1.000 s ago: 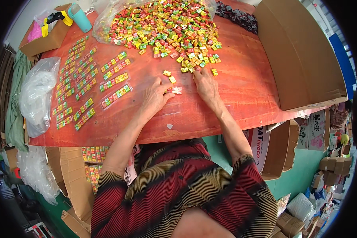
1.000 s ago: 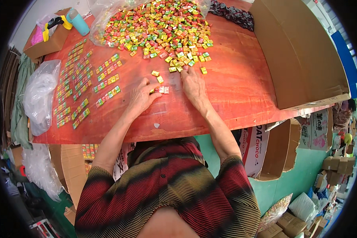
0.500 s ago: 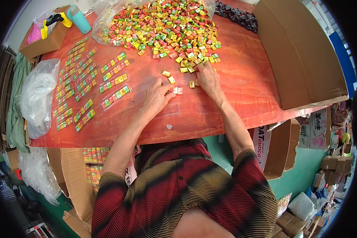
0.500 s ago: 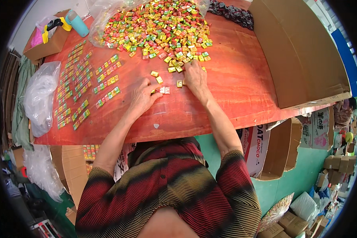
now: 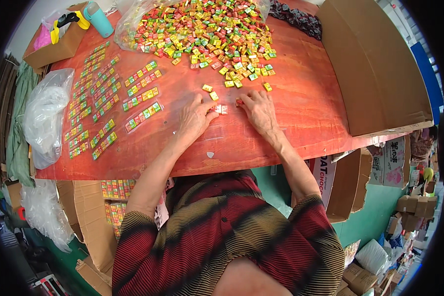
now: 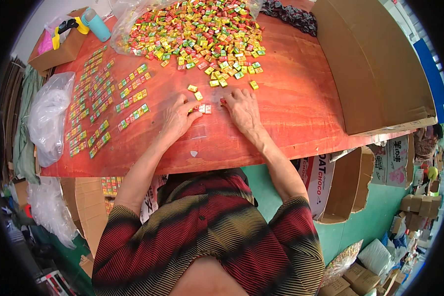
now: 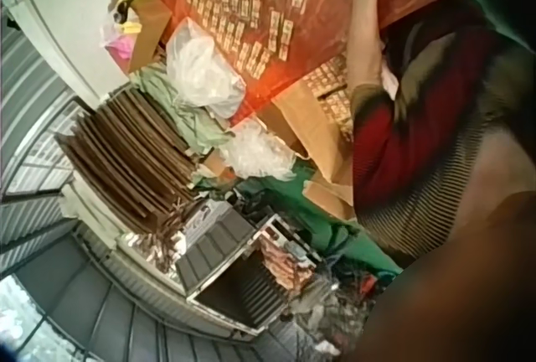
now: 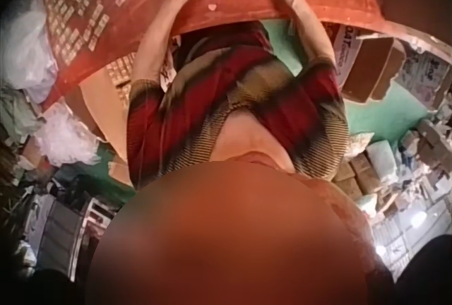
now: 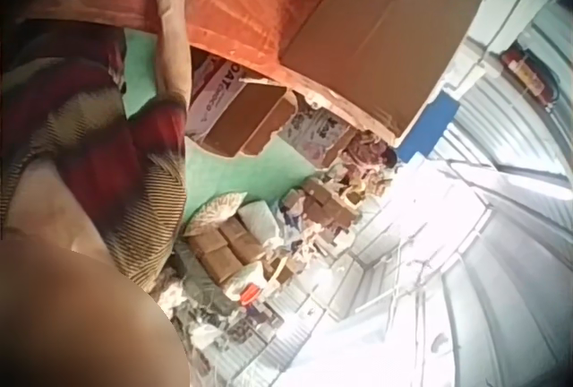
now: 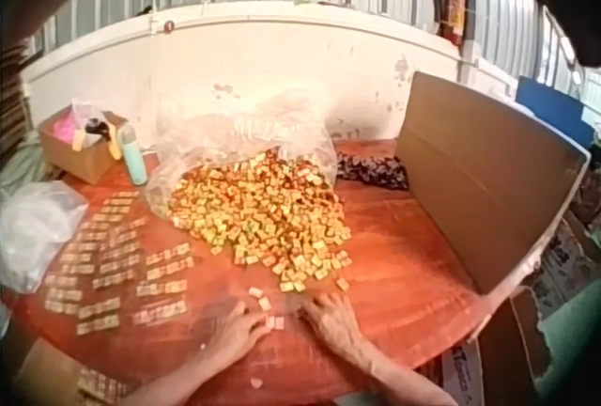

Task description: Sorting small rectangular items into rows on a table and then packing them into cardboard boxes.

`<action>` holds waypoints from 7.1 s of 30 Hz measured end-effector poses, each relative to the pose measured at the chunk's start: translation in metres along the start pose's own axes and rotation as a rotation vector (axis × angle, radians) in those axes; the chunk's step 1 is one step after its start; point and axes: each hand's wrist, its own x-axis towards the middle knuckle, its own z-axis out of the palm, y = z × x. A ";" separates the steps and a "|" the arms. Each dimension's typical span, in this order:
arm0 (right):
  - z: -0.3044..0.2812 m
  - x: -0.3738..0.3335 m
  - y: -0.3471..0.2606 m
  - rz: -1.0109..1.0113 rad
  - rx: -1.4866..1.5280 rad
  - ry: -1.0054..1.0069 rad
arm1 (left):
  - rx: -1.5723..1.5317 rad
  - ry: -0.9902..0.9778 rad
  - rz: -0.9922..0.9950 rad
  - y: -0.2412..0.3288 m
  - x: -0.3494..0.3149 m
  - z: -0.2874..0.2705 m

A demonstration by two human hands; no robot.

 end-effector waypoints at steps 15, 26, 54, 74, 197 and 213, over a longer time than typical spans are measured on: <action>0.001 0.000 -0.005 0.004 -0.412 -0.143 | -0.010 0.002 0.005 0.000 0.000 0.000; -0.008 -0.002 0.011 -0.009 -0.061 -0.166 | -0.012 0.008 -0.012 -0.001 0.000 0.001; -0.006 0.005 0.008 0.046 0.369 -0.186 | -0.044 0.019 0.006 -0.001 -0.004 -0.003; -0.006 0.010 -0.026 0.063 0.302 -0.195 | -0.045 -0.013 -0.035 -0.008 -0.008 -0.012; -0.027 -0.037 -0.076 0.079 0.542 -0.214 | 0.145 0.179 0.020 0.003 -0.113 -0.018; -0.031 -0.031 -0.077 0.063 0.511 -0.238 | 0.121 0.145 -0.001 0.006 -0.109 -0.025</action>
